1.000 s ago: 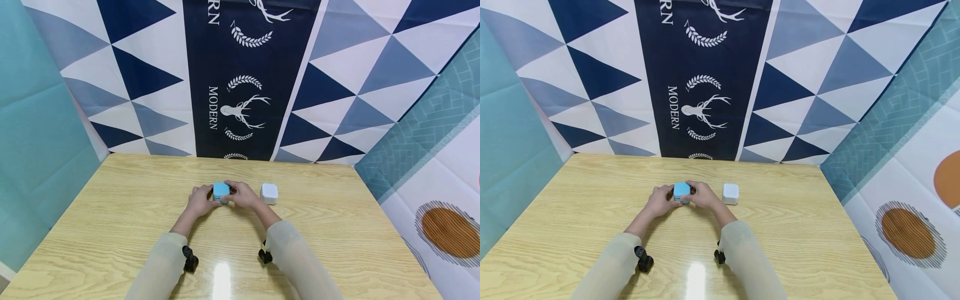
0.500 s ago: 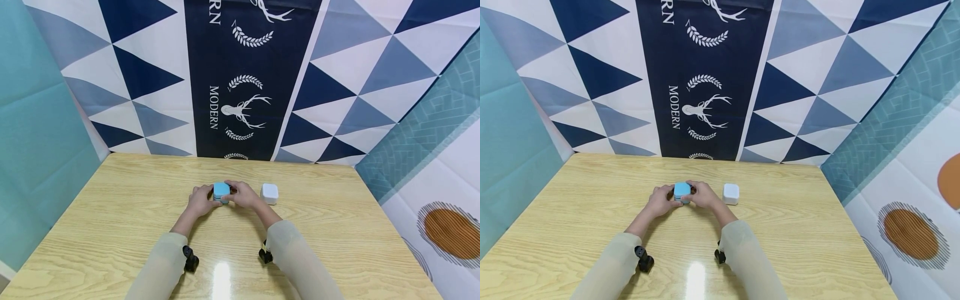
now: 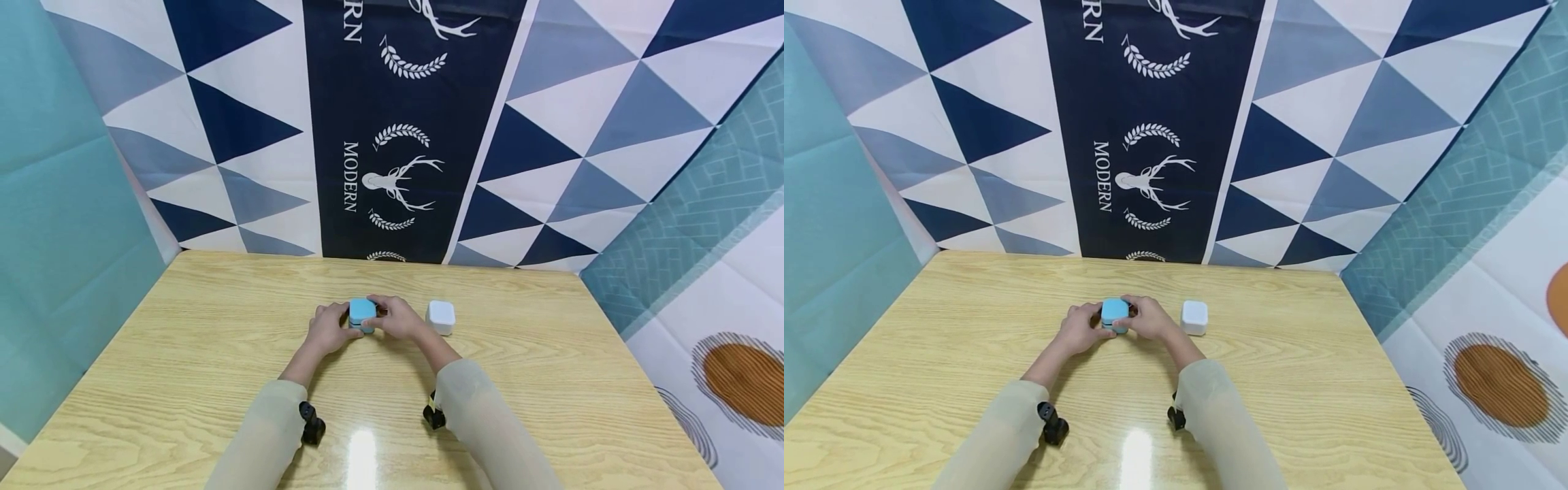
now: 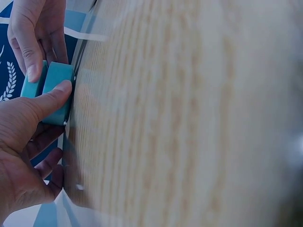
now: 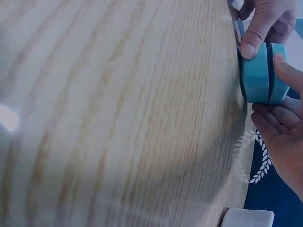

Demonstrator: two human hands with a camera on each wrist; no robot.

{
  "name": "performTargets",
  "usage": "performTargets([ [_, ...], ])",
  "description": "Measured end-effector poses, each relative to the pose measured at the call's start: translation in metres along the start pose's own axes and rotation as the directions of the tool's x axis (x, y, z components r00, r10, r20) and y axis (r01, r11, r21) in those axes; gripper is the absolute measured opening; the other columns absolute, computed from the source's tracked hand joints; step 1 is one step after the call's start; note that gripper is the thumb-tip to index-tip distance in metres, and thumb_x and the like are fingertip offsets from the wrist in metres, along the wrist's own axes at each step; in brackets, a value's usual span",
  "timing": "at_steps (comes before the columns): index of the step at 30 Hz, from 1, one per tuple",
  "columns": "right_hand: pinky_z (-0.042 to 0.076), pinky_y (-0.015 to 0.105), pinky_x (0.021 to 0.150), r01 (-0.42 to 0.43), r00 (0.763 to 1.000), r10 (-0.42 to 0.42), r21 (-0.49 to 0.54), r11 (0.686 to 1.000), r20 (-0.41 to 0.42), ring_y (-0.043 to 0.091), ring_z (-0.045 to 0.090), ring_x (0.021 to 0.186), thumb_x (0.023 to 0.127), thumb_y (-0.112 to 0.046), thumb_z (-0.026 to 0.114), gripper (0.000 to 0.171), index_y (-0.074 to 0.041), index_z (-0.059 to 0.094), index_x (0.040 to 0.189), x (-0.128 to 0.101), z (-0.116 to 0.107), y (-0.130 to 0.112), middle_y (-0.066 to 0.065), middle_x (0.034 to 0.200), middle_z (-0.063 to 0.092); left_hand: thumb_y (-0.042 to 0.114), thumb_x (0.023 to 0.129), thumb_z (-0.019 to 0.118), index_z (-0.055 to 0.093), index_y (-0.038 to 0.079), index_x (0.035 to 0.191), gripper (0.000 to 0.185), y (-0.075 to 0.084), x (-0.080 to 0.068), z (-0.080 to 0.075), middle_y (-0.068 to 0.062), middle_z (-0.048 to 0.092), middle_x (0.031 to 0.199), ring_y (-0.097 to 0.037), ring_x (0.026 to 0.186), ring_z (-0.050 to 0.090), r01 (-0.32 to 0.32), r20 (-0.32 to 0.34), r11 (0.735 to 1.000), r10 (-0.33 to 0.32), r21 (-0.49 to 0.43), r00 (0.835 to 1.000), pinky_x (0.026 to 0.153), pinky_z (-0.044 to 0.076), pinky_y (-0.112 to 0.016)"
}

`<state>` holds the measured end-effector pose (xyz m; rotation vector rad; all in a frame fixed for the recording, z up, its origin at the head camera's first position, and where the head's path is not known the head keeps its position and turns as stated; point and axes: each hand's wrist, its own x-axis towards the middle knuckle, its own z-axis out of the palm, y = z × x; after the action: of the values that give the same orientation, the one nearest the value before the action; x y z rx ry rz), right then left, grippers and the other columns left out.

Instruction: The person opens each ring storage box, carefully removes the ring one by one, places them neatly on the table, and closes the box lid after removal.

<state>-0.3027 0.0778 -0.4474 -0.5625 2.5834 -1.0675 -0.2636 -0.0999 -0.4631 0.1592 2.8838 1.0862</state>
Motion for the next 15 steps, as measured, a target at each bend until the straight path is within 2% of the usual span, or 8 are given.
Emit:
performTargets([
  [15, 0.044, 0.039, 0.097, 0.002, 1.000, -0.002, 0.019, 1.000, 0.017, 0.023, 0.053, 0.120, 0.086, -0.031, 0.067, 0.064, -0.006, 0.043, 0.140, 0.0010, -0.0022, -0.0012, 0.012, 0.135, 0.053, 0.033, 0.080, 0.073, 0.047, 0.006, 0.137, 0.069, -0.0017, 0.0011, 0.0022, -0.013, 0.056, 0.126, -0.032, 0.112, 0.043, -0.006, -0.005, 1.000, 0.006, 0.001, 1.000, 0.095, 0.033, -0.051],
])
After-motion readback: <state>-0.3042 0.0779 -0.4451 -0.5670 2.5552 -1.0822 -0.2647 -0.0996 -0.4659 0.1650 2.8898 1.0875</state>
